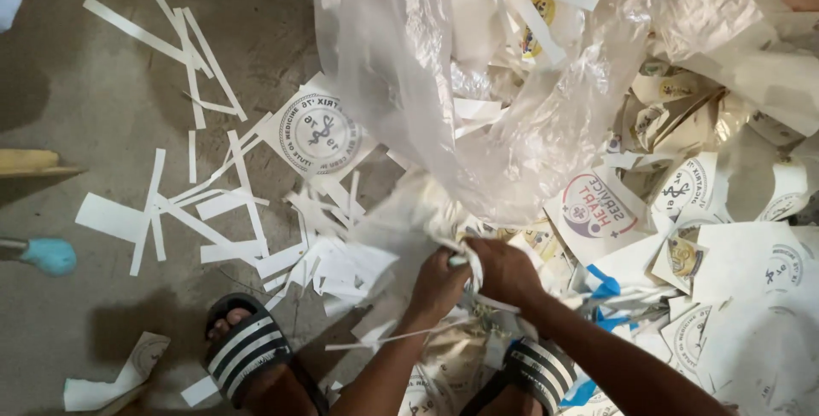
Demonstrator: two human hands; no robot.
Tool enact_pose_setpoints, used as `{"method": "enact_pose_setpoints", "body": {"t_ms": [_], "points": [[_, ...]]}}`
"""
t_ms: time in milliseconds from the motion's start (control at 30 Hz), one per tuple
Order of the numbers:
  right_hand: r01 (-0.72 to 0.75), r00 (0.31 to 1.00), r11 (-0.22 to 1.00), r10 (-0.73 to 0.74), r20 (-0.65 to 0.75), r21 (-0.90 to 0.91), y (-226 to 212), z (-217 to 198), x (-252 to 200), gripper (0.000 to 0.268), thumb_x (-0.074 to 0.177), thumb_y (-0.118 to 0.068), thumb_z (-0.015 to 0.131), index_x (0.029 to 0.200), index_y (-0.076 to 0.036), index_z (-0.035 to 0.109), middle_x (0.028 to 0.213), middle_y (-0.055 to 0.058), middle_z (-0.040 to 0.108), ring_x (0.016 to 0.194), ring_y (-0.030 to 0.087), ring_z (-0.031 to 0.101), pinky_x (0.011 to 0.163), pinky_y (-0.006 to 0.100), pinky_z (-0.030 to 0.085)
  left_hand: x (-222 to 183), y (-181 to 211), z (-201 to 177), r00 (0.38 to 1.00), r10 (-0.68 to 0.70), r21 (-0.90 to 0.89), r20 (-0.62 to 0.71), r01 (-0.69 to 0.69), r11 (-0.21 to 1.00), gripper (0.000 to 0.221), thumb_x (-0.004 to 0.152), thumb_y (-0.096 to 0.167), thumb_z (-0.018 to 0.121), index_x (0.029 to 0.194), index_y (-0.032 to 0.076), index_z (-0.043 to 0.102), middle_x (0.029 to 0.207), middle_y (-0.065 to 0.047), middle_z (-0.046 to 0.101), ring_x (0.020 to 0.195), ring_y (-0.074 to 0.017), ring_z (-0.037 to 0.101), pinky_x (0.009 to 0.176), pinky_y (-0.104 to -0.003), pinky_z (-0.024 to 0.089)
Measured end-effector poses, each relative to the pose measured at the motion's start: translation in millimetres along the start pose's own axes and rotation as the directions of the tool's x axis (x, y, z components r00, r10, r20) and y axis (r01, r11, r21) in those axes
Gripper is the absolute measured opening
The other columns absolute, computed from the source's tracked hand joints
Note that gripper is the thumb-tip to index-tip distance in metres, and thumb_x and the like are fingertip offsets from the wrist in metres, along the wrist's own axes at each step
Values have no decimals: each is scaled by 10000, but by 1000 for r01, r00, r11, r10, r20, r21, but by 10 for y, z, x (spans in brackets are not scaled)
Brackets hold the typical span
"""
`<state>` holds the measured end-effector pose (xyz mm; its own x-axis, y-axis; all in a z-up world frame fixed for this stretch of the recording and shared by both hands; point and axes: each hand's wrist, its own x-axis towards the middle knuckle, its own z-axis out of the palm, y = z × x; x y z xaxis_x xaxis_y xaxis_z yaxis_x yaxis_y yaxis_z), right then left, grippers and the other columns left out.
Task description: Applying tape to mugs for printing and then cleaning up paper scraps from the floor into a plastic bag.
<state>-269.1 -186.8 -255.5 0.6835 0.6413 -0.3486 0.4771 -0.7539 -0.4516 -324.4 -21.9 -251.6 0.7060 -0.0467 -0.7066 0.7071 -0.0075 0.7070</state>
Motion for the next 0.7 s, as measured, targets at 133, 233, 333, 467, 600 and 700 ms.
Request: {"method": "enact_pose_setpoints", "body": {"t_ms": [133,233,333,467,600,700], "points": [[-46,992,999,46,-122,0,194,-169,192,430,713,-180,783,1125,-83,709,1054,174,758,901,350,735,720,443,601,-115,201,-19,719,656,438,-230,-525,730,440,941,397,667,1203,47,720,1310,-172,567,1247,-315,533,1019,-512,502],[-267,960,958,274,53,-106,797,70,58,236,850,-295,764,1023,-135,763,969,141,781,857,309,728,784,415,601,-128,325,110,671,535,433,-514,-335,837,471,899,421,714,1188,49,696,1350,-190,489,1280,-332,449,1001,-548,431],[-327,944,944,323,-64,-48,707,-480,-61,355,799,-286,777,1081,-76,728,941,179,764,841,349,713,768,442,585,-41,313,237,762,32,-137,-647,-157,978,606,844,395,671,1301,30,509,1278,-151,421,1138,-273,527,878,-408,595],[-246,937,967,254,-242,63,440,-1395,-376,562,671,-252,848,1148,-5,682,933,230,734,848,430,698,717,507,560,-358,848,635,941,-63,-514,-332,-124,849,585,859,422,635,1311,65,530,1232,-116,504,1108,-239,574,885,-391,587],[-340,888,927,372,-270,156,471,-1834,-818,454,697,-244,799,1101,-52,723,927,188,771,834,356,750,716,448,594,-560,1310,1159,915,69,-813,398,317,489,528,893,398,626,1348,137,564,1168,-45,635,1071,-178,640,911,-355,567],[-414,810,873,483,-333,259,442,-2192,-1042,382,786,-230,691,1120,-47,710,899,176,779,767,306,782,649,415,604,-649,1824,1277,791,380,-812,479,235,535,570,855,301,724,1375,146,551,1188,-19,610,1071,-171,603,880,-345,538]]}}
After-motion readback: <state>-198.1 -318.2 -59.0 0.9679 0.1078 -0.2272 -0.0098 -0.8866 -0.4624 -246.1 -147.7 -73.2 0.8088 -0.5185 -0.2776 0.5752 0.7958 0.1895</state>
